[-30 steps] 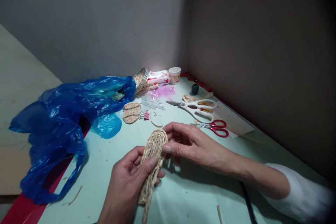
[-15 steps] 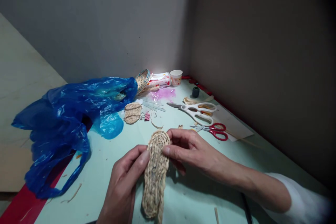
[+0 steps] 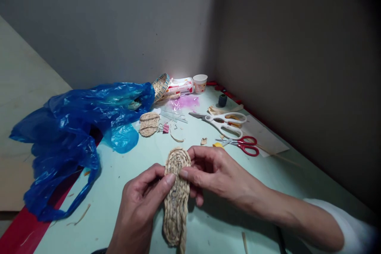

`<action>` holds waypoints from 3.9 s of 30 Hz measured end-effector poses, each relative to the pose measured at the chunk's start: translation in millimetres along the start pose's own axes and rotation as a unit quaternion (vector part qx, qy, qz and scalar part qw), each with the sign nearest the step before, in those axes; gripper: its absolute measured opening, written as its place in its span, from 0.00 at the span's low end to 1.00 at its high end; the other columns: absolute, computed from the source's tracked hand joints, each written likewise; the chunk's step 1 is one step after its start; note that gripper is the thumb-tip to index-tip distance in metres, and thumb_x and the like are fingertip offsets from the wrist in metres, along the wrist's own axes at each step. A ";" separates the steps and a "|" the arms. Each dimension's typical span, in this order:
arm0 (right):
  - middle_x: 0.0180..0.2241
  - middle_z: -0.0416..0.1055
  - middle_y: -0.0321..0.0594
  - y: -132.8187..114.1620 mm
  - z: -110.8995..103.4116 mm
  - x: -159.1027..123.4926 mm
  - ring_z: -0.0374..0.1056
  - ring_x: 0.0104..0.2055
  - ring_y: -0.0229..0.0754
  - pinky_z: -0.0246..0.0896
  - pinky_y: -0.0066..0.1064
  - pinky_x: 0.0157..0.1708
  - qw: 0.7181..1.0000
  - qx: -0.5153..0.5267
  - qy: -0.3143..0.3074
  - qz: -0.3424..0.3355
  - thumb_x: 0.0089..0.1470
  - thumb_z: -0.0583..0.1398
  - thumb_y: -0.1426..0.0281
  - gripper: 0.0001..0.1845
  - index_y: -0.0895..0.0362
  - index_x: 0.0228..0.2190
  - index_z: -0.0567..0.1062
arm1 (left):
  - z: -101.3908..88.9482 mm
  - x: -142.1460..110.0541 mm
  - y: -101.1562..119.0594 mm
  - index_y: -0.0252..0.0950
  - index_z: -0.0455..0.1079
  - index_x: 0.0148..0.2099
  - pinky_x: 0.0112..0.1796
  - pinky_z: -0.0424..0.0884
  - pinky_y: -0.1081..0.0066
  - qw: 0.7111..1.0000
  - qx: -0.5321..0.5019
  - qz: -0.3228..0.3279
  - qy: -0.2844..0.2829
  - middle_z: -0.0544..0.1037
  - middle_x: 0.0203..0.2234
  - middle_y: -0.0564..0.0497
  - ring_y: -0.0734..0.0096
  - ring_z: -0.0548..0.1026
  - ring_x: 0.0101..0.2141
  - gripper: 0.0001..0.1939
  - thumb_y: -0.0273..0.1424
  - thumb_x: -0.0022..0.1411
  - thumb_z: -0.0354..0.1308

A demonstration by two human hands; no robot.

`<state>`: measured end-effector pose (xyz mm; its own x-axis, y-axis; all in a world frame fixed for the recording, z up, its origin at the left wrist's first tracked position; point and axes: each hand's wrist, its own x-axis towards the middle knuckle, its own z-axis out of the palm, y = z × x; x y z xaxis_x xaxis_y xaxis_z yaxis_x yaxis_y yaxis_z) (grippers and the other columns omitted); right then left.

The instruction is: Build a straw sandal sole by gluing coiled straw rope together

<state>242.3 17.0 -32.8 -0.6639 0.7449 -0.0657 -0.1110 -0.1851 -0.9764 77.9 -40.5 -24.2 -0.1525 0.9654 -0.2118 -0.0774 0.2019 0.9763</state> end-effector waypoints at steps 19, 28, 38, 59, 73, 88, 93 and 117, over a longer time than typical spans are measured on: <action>0.23 0.68 0.32 0.6 0.2 0.5 0.64 0.23 0.33 0.63 0.24 0.23 0.999 -0.024 0.030 -0.008 0.58 0.64 0.57 0.17 0.58 0.32 0.72 | -3.9 0.2 -7.3 0.35 0.79 0.32 0.29 0.68 0.71 0.999 -0.016 0.010 -0.028 0.82 0.26 0.47 0.65 0.75 0.27 0.13 0.40 0.55 0.69; 0.24 0.66 0.31 -9.7 -8.0 3.9 0.62 0.22 0.30 0.61 0.21 0.22 1.000 0.017 0.018 -0.005 0.57 0.65 0.55 0.19 0.60 0.32 0.71 | -2.1 1.7 -2.3 0.36 0.79 0.49 0.38 0.71 0.65 0.988 -0.131 -0.043 -0.065 0.82 0.34 0.45 0.59 0.77 0.35 0.18 0.41 0.62 0.63; 0.24 0.67 0.30 -9.4 -9.6 7.3 0.62 0.21 0.29 0.57 0.22 0.24 0.998 0.039 0.040 -0.018 0.56 0.65 0.54 0.21 0.58 0.29 0.68 | -8.6 6.0 -13.4 0.38 0.83 0.40 0.36 0.69 0.71 0.997 -0.034 -0.020 -0.061 0.81 0.28 0.49 0.66 0.74 0.31 0.15 0.43 0.57 0.67; 0.27 0.70 0.35 -0.8 -5.4 11.5 0.62 0.27 0.34 0.58 0.27 0.30 0.997 -0.052 0.043 -0.039 0.50 0.69 0.56 0.20 0.60 0.33 0.77 | -5.2 14.6 -15.3 0.35 0.81 0.47 0.46 0.73 0.65 0.994 -0.081 0.033 -0.059 0.85 0.39 0.45 0.57 0.80 0.41 0.20 0.38 0.53 0.71; 0.25 0.59 0.32 -15.1 -13.3 4.3 0.54 0.28 0.38 0.51 0.29 0.29 0.963 -0.215 0.122 -0.107 0.64 0.56 0.56 0.19 0.54 0.27 0.65 | -20.5 22.6 10.2 0.35 0.80 0.47 0.46 0.72 0.64 0.958 -0.261 0.116 -0.001 0.85 0.43 0.45 0.58 0.80 0.44 0.17 0.33 0.56 0.69; 0.33 0.73 0.41 -38.2 50.1 20.6 0.68 0.35 0.43 0.61 0.29 0.29 0.910 -0.392 0.067 -0.121 0.62 0.55 0.50 0.21 0.56 0.36 0.72 | -31.4 17.4 25.7 0.34 0.78 0.44 0.40 0.69 0.68 0.936 -0.305 0.176 0.016 0.83 0.38 0.46 0.65 0.77 0.36 0.13 0.32 0.56 0.69; 0.29 0.73 0.39 -42.0 64.5 24.1 0.68 0.31 0.41 0.60 0.30 0.31 0.893 -0.424 0.051 -0.141 0.64 0.52 0.56 0.19 0.57 0.33 0.73 | -37.3 12.1 29.2 0.35 0.77 0.44 0.40 0.69 0.66 0.932 -0.310 0.185 -0.005 0.83 0.38 0.46 0.64 0.76 0.37 0.12 0.31 0.57 0.68; 0.34 0.79 0.41 -44.6 37.4 2.6 0.72 0.32 0.42 0.65 0.31 0.31 0.878 -0.412 0.134 -0.203 0.65 0.56 0.62 0.14 0.55 0.40 0.79 | -37.3 -1.1 27.3 0.35 0.78 0.33 0.32 0.67 0.71 0.951 -0.298 0.084 0.004 0.80 0.32 0.49 0.70 0.71 0.32 0.07 0.33 0.55 0.69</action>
<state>217.9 3.2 18.4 -0.4824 0.7868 0.3849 0.3474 0.5752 -0.7406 39.2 -42.3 1.1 -0.2186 0.9741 -0.0578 -0.5949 -0.0861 0.7992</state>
